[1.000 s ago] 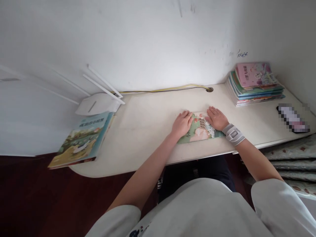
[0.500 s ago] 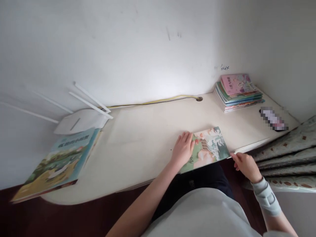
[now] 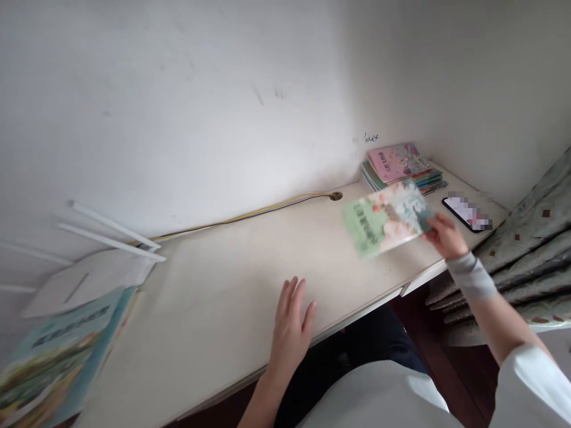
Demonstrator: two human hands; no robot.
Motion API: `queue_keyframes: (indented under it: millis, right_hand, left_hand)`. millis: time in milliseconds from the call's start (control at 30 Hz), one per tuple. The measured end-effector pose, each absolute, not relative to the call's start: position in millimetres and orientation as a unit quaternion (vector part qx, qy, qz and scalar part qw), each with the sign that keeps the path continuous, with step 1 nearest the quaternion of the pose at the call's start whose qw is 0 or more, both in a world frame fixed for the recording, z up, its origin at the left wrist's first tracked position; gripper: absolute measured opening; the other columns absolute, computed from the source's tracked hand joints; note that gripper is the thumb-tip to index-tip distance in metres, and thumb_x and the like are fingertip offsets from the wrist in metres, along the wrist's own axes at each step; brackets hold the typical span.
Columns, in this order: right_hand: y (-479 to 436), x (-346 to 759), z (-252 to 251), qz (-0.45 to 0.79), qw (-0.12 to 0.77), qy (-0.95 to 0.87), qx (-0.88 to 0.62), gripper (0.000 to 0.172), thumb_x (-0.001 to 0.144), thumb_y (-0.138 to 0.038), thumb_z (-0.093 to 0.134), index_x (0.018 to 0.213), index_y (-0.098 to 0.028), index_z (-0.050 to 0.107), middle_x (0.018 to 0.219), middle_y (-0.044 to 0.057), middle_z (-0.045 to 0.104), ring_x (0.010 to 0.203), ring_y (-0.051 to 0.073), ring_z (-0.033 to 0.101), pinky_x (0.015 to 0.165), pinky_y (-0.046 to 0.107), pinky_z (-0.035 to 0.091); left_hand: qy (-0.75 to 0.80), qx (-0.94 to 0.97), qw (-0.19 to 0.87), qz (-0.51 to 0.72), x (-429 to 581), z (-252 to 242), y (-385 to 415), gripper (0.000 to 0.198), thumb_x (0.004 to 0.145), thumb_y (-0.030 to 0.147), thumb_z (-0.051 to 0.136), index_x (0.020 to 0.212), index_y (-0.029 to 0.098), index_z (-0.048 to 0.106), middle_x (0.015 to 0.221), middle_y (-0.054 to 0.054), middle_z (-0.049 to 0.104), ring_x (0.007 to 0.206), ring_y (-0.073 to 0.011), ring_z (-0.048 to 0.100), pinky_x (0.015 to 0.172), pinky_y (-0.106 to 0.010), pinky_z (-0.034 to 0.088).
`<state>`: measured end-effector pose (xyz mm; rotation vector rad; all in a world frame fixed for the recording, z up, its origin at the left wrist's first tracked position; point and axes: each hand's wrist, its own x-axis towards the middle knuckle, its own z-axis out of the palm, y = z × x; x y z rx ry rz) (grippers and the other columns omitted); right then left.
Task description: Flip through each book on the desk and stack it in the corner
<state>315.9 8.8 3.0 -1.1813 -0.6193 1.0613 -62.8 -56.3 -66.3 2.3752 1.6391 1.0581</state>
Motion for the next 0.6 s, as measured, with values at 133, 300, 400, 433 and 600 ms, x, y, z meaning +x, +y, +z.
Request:
queue_keyframes:
  millis: [133, 300, 400, 433, 600]
  right_hand:
    - [118, 377, 58, 0.405, 0.650, -0.263, -0.587, 0.009, 0.083, -0.010, 0.054, 0.075, -0.012, 0.056, 0.066, -0.004, 0.062, 0.049, 0.001, 0.052, 0.056, 0.016, 0.047]
    - [211, 407, 90, 0.391, 0.598, -0.272, -0.645, 0.035, 0.097, -0.026, 0.031, 0.104, -0.004, 0.057, 0.103, 0.007, 0.059, 0.083, 0.008, 0.061, 0.076, 0.027, 0.047]
    - [234, 409, 75, 0.383, 0.546, -0.282, -0.689, 0.039, 0.098, -0.035, 0.029, 0.117, -0.012, 0.054, 0.117, 0.010, 0.054, 0.102, 0.018, 0.057, 0.084, 0.040, 0.048]
    - [238, 409, 69, 0.378, 0.529, -0.290, -0.702, 0.039, 0.098, -0.035, 0.029, 0.119, -0.012, 0.053, 0.120, 0.011, 0.053, 0.103, 0.019, 0.056, 0.084, 0.041, 0.048]
    - [243, 414, 51, 0.306, 0.453, -0.370, -0.751, 0.039, 0.097, -0.037, 0.032, 0.117, -0.012, 0.054, 0.117, 0.010, 0.055, 0.103, 0.020, 0.057, 0.083, 0.041, 0.049]
  left_hand:
    - [0.546, 0.771, -0.038, 0.326, -71, -71, -65, 0.049, 0.090, 0.028, 0.046, 0.137, 0.019, 0.035, 0.135, -0.016, 0.047, 0.133, -0.0312, 0.034, 0.100, -0.052, 0.041]
    - [0.540, 0.779, -0.090, 0.304, -64, -71, -61, 0.049, 0.089, 0.027, 0.048, 0.136, 0.020, 0.038, 0.126, -0.016, 0.056, 0.125, -0.0304, 0.046, 0.095, -0.049, 0.047]
    - [0.547, 0.776, -0.096, 0.299, -65, -71, -60, 0.048, 0.089, 0.028, 0.047, 0.136, 0.021, 0.039, 0.124, -0.015, 0.059, 0.122, -0.0293, 0.050, 0.092, -0.048, 0.049]
    - [0.551, 0.775, -0.096, 0.295, -65, -71, -61, 0.047, 0.089, 0.028, 0.047, 0.135, 0.020, 0.040, 0.123, -0.015, 0.059, 0.121, -0.0291, 0.050, 0.091, -0.047, 0.050]
    - [0.559, 0.778, -0.090, 0.272, -65, -71, -64, 0.042, 0.088, 0.028, 0.048, 0.128, 0.017, 0.047, 0.123, -0.015, 0.060, 0.122, -0.0280, 0.050, 0.092, -0.044, 0.050]
